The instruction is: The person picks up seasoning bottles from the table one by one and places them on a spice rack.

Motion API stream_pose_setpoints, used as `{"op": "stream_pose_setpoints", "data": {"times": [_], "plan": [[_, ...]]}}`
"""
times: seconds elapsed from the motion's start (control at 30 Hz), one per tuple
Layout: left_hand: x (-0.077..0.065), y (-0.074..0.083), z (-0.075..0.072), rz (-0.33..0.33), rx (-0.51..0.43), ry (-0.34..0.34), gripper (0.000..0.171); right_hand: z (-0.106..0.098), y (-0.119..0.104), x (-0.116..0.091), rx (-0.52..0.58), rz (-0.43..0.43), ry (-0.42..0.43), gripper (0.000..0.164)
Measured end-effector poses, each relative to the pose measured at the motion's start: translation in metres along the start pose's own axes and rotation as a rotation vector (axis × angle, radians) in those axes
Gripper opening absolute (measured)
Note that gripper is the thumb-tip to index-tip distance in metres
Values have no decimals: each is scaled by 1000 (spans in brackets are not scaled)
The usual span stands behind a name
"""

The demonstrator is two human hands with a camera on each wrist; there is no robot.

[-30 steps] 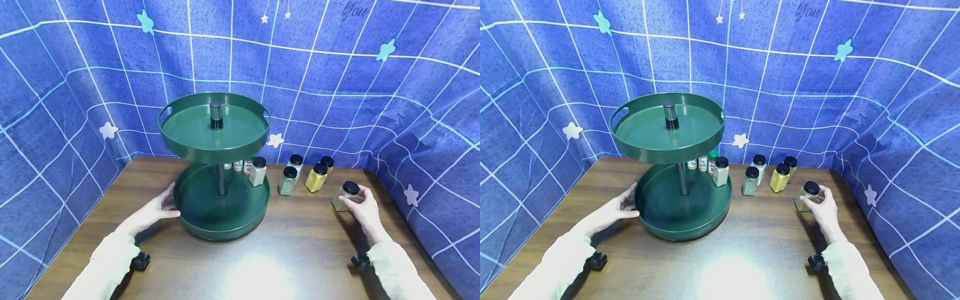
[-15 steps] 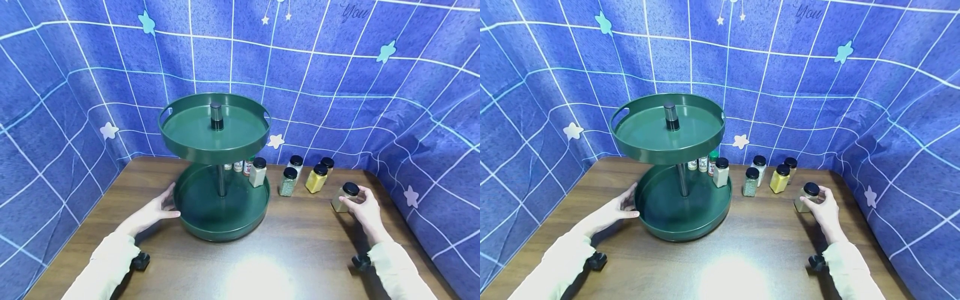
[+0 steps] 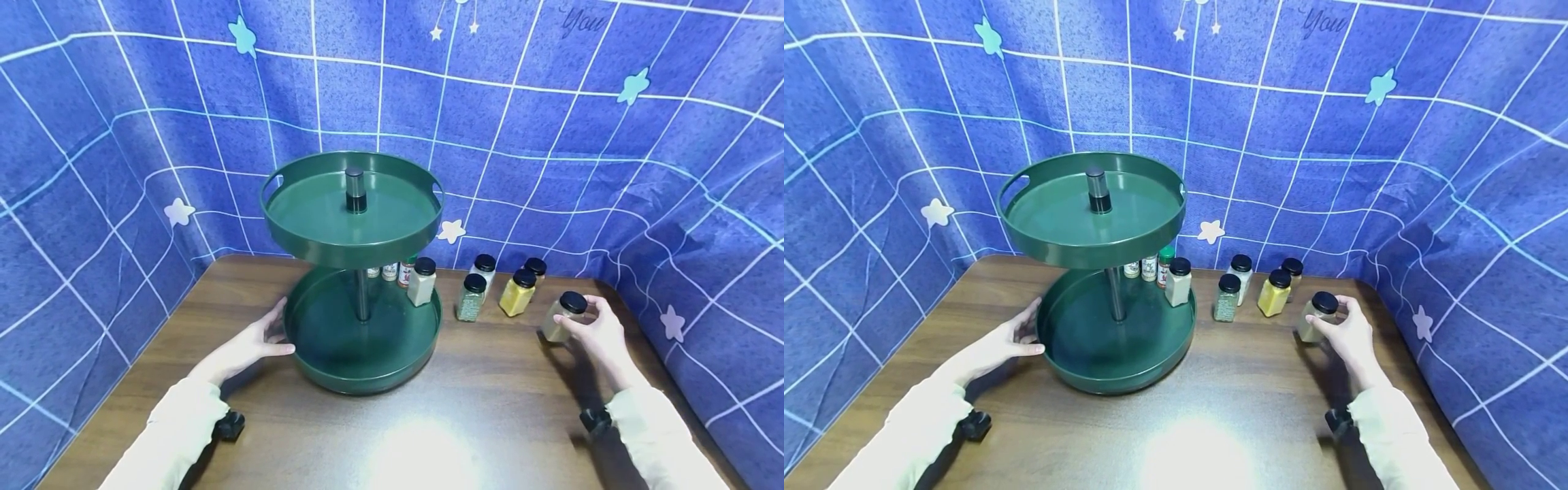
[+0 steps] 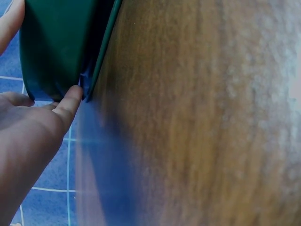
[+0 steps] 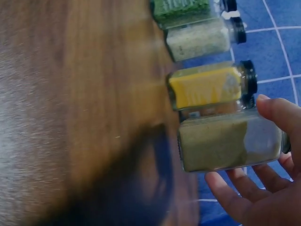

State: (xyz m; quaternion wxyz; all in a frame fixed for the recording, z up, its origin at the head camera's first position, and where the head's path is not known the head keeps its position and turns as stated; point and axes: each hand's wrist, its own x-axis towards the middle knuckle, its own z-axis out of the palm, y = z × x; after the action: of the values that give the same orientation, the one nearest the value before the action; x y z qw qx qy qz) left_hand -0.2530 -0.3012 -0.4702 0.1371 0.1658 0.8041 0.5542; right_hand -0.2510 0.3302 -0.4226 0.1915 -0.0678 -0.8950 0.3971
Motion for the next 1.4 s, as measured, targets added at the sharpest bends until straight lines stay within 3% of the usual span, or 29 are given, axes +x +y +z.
{"op": "stream_pose_setpoints", "data": {"times": [0.3,0.53,0.8,1.13,1.4], "plan": [[0,1,0,-4,-4,2,104,-8,-21,6,-58,-69,-40,65],[1,-1,1,26,-2,-8,104,-8,-33,9,33,-65,-108,64],[2,-3,-1,26,-12,-14,104,-8,-51,12,-48,-109,-121,67],[3,-2,-1,26,-3,-12,104,-5,-77,19,67,-99,-208,66],[2,0,0,30,-8,-14,103,-1,-102,24,79,-94,-253,67]]}}
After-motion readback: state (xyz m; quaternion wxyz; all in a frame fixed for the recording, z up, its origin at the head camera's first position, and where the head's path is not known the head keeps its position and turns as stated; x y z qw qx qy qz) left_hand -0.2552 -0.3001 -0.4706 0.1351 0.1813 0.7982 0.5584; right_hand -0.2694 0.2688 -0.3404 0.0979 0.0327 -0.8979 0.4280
